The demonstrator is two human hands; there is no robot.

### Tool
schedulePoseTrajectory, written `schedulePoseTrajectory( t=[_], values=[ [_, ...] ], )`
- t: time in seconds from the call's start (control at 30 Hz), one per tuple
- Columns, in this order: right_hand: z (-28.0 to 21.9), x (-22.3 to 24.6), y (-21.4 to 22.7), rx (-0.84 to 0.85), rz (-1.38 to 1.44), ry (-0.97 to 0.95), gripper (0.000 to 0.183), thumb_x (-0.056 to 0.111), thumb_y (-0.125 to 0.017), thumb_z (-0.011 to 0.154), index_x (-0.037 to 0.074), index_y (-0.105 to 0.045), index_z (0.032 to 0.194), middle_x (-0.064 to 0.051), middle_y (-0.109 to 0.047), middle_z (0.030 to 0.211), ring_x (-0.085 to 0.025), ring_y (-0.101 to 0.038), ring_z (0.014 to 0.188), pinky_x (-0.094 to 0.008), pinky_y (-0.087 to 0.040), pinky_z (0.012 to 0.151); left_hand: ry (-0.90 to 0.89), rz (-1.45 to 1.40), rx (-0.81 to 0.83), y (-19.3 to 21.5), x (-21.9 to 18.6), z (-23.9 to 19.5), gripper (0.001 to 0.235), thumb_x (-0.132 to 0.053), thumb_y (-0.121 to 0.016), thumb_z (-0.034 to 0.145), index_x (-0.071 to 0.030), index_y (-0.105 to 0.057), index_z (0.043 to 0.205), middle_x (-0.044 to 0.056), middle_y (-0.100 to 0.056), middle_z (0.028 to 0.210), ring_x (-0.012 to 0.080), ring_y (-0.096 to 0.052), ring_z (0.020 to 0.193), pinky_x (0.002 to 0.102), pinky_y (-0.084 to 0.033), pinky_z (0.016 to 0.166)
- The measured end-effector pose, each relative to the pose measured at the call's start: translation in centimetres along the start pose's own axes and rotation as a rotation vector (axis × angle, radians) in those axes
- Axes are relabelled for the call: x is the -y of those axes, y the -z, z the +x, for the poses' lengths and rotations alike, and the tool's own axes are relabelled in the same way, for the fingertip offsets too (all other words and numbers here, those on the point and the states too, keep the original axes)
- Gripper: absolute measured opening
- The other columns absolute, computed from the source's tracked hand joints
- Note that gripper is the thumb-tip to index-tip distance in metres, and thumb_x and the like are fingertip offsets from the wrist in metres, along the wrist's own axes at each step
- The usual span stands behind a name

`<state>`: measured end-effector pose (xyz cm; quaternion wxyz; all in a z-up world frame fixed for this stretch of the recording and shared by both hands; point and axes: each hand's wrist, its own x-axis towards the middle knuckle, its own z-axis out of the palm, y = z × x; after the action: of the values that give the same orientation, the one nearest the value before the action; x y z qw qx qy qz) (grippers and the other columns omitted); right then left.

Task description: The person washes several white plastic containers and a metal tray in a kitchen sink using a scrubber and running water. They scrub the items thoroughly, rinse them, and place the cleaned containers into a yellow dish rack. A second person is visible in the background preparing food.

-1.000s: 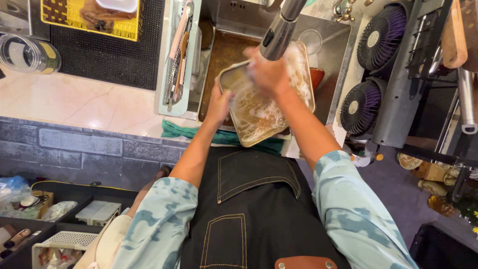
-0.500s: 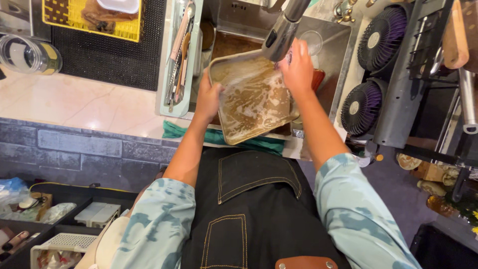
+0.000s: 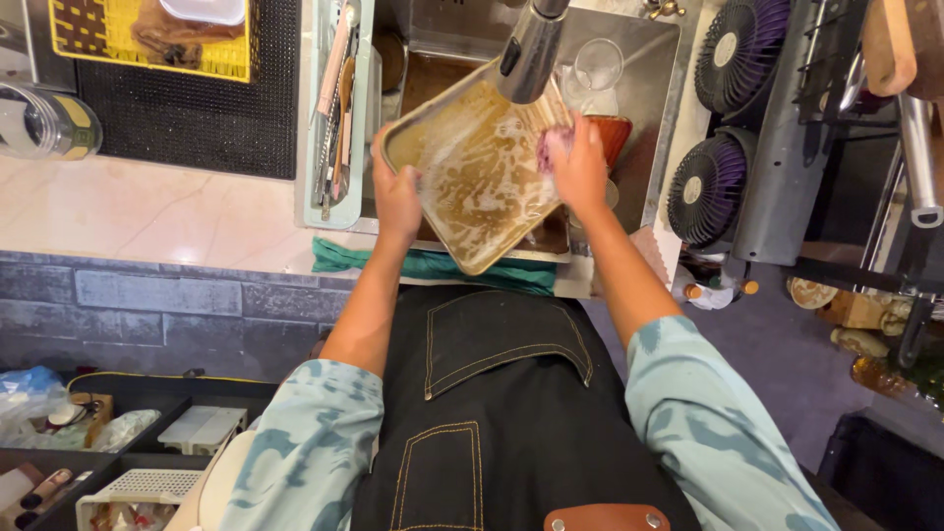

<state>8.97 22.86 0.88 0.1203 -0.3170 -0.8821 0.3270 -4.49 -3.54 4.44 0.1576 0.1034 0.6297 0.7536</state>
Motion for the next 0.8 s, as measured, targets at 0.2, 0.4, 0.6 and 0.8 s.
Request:
schedulePoseTrajectory(
  t=[0.2,0.4,0.6,0.8],
  values=[
    [2.9,8.5,0.4,-0.211,-0.209,0.354,0.044,0.027,-0.053,0.107,0.007,-0.055,0.146,-0.028,-0.046,0.153,-0.049,-0.047,0.138,-0.054,-0.035,0.117,0.038,0.135,0.203,-1.3,1.9,0.2,0.063,0.004,-0.044,0.084,-0.003,-0.044,0.147,0.014,-0.056,0.134,0.0236,-0.059,0.122,0.031,-0.053,0.097],
    [0.5,16.7,-1.5,0.062,0.172,0.698,0.051,0.026,-0.04,0.102,0.016,-0.06,0.147,-0.012,-0.056,0.153,-0.039,-0.049,0.141,-0.047,-0.033,0.122,0.106,-0.045,0.299,-2.6,4.9,1.1,0.076,0.003,-0.049,0.088,-0.006,-0.026,0.16,0.014,-0.044,0.155,0.0225,-0.046,0.142,0.033,-0.042,0.115],
    [2.8,16.4,0.6,0.125,0.079,0.646,0.04,0.026,-0.055,0.099,0.014,-0.068,0.135,-0.007,-0.069,0.134,-0.027,-0.068,0.121,-0.041,-0.051,0.097,0.192,-0.104,0.475,-1.5,5.0,0.5,0.085,0.001,-0.052,0.084,-0.005,-0.021,0.163,0.014,-0.044,0.153,0.022,-0.046,0.14,0.034,-0.04,0.116],
    [2.6,15.9,-1.4,-0.062,0.037,0.811,0.024,0.024,-0.06,0.1,0.014,-0.08,0.109,-0.003,-0.077,0.107,-0.024,-0.072,0.103,-0.052,-0.047,0.105,0.139,0.061,0.553,-2.0,4.8,1.6,0.057,-0.004,-0.062,0.093,-0.001,-0.048,0.148,0.017,-0.06,0.141,0.0221,-0.057,0.129,0.035,-0.049,0.11]
  ],
)
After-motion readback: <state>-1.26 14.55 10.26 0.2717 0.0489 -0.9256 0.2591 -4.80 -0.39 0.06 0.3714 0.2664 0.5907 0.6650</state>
